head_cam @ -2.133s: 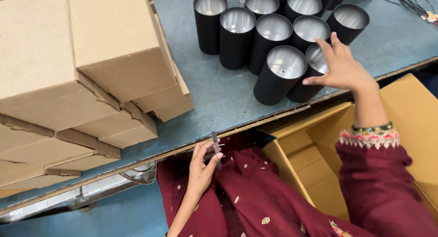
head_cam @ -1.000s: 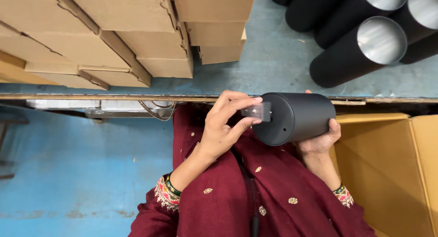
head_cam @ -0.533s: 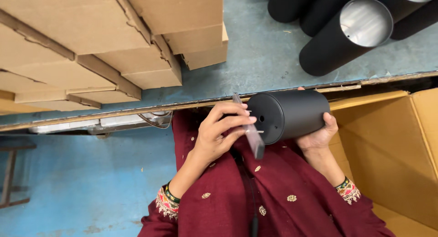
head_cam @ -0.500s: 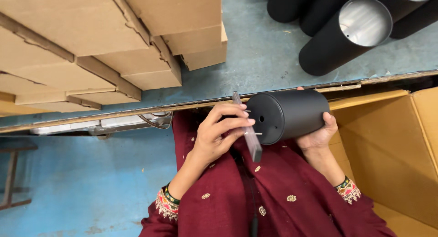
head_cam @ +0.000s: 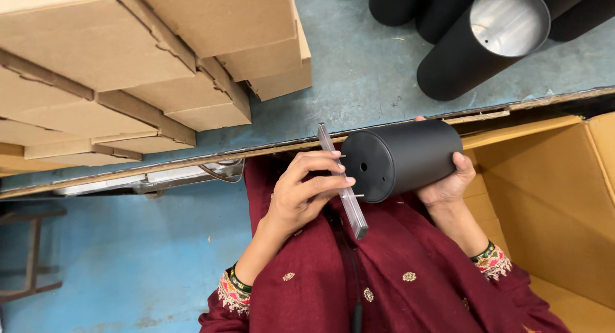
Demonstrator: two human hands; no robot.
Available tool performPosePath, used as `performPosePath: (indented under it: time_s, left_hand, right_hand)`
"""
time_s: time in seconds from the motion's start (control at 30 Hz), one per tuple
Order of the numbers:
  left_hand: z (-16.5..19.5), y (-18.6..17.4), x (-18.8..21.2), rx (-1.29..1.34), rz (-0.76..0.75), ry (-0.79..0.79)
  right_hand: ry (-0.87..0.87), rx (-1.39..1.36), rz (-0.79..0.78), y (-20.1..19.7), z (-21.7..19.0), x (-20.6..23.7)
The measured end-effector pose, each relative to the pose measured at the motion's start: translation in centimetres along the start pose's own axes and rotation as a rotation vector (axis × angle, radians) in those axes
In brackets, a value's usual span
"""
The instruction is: The person packs small plastic-wrapped items into small cardboard boxes, closes them, and places them into a larger shipping carton. The person then repeatedly picks up black cylindrical containers and rubs their bottoms with a clear plastic strip, placing them back on the table.
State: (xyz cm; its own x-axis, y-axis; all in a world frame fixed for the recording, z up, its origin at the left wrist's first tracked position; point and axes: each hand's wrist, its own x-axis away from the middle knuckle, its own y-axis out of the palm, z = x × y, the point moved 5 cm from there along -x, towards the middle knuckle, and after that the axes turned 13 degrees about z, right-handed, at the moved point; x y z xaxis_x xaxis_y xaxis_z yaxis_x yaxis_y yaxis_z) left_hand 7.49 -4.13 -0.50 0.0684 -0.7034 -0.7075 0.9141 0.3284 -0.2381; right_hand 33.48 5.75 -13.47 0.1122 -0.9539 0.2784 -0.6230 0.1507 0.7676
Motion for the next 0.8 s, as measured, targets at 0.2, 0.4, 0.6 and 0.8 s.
performPosePath:
  time_s: [0.2,0.4,0.6,0.8]
  left_hand:
    - [-0.1,0.6,0.0,-0.003,-0.027,0.016]
    - [-0.1,1.0,-0.2,-0.044,-0.054,0.022]
    - [0.3,1.0,-0.5,-0.065,-0.043,0.013]
    - [0.3,1.2,-0.5,-0.083,-0.044,-0.019]
  right_hand:
    - [0.020,-0.005,-0.012,0.0,-0.1,-0.1]
    - [0.022,0.009,-0.029,0.4,0.0,-0.1]
    - [0.007,0.009,-0.035,0.2,0.1,0.0]
    - [-0.007,0.007,-0.006,-0.5,0.2,0.0]
